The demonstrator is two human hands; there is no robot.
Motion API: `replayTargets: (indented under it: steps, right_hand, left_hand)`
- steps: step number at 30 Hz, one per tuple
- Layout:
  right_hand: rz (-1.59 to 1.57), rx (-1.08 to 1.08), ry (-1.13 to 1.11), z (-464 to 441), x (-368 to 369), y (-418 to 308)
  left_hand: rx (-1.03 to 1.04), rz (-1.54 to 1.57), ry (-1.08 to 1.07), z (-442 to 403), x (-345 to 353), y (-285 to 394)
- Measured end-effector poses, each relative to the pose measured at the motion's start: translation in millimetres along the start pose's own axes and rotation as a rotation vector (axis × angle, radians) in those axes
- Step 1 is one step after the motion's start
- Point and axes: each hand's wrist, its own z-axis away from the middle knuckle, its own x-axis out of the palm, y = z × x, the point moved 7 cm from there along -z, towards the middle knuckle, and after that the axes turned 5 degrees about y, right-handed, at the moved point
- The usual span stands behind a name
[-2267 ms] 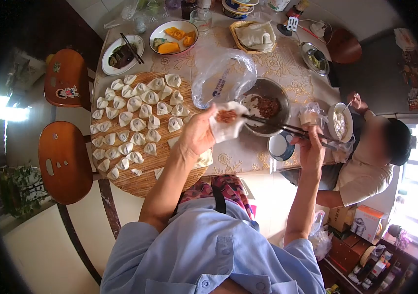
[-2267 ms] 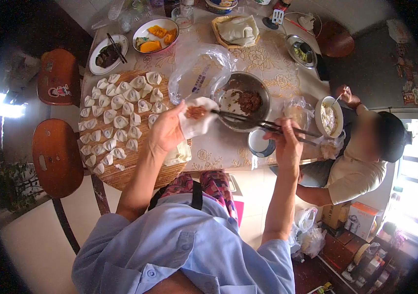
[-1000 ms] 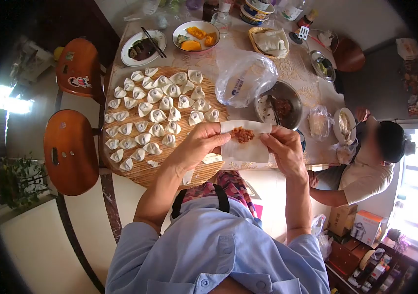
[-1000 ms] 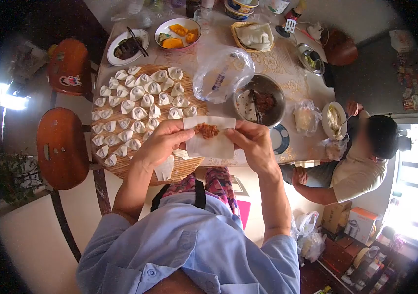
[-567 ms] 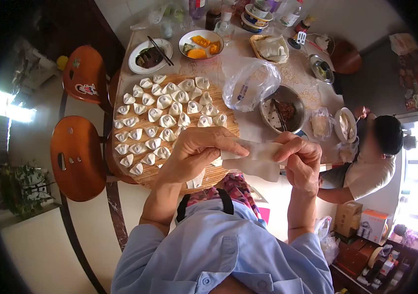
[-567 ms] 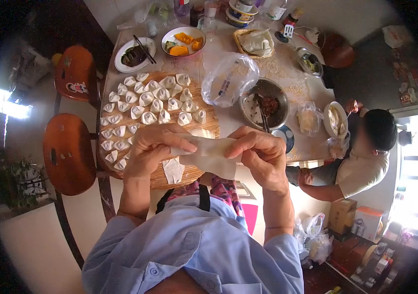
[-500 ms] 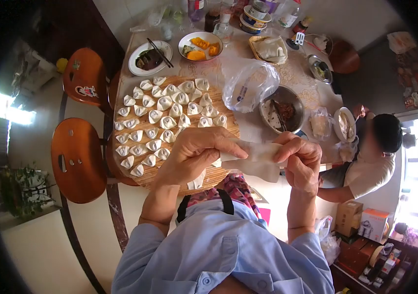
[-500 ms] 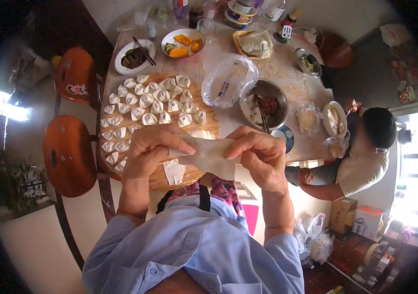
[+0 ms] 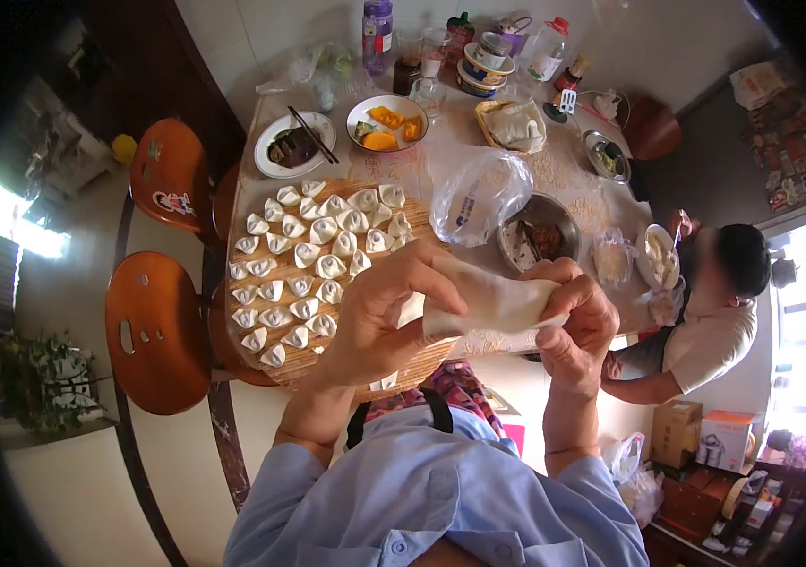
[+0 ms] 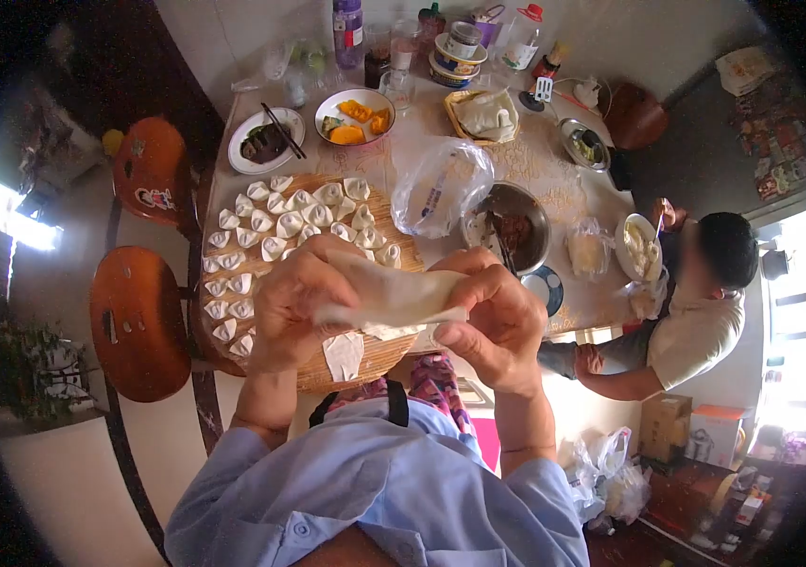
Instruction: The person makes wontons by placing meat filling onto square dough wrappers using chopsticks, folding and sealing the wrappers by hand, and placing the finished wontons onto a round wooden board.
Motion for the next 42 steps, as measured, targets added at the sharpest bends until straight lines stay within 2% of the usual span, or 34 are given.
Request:
replayTargets:
  steps: [7,9,12,18,22,24,25,30,36,39,42]
  right_hand:
    - [0.039,-0.042,0.188,1.4,-4.2,6.3]
    - [-0.074,-0.002,0.261,0.2,1.5,5.8]
    - [-0.179,0.010,0.335,0.2,1.6,10.6]
    - [-0.322,0.036,0.412,2.9,-2.6,17.7]
    - [-0.427,0.047,0.394,4.2,-0.3,24.6]
    - [-0.422,-0.015,0.290,4.7,-3.1,28.3]
    - [-0.419,-0.045,0.238,4.6,-2.6,27.9]
    - [-0.398,-0.038,0.269,5.3,-2.2,24.3]
    - [-0.392,0.062,0.239,5.8,-7.4,28.3]
    - [-0.292,0.138,0.162,5.6,-10.7,28.0]
    - [-0.111,0.158,0.103,3.5,-9.2,23.8]
  left_hand:
    - [-0.034,0.146,0.311,6.0,-5.5,-12.6]
    - [-0.070,0.220,0.352,6.0,-5.3,-17.0]
    - [-0.251,0.353,0.400,14.3,-7.1,-33.8]
    - [-0.306,0.877,0.400,13.2,5.7,-50.4]
    - [-0.367,0.950,0.357,9.5,10.5,-54.8]
    - [-0.394,1.028,0.292,8.0,13.2,-58.3]
    - [-0.405,0.997,0.296,9.1,12.5,-59.5]
    - [-0.426,0.836,0.353,15.6,12.4,-64.4]
    - [-0.301,0.696,0.277,9.3,17.7,-52.6]
    - [-0.365,0.527,0.244,12.1,17.3,-52.7]
    - [-0.525,0.439,0.229,18.1,17.4,-59.2]
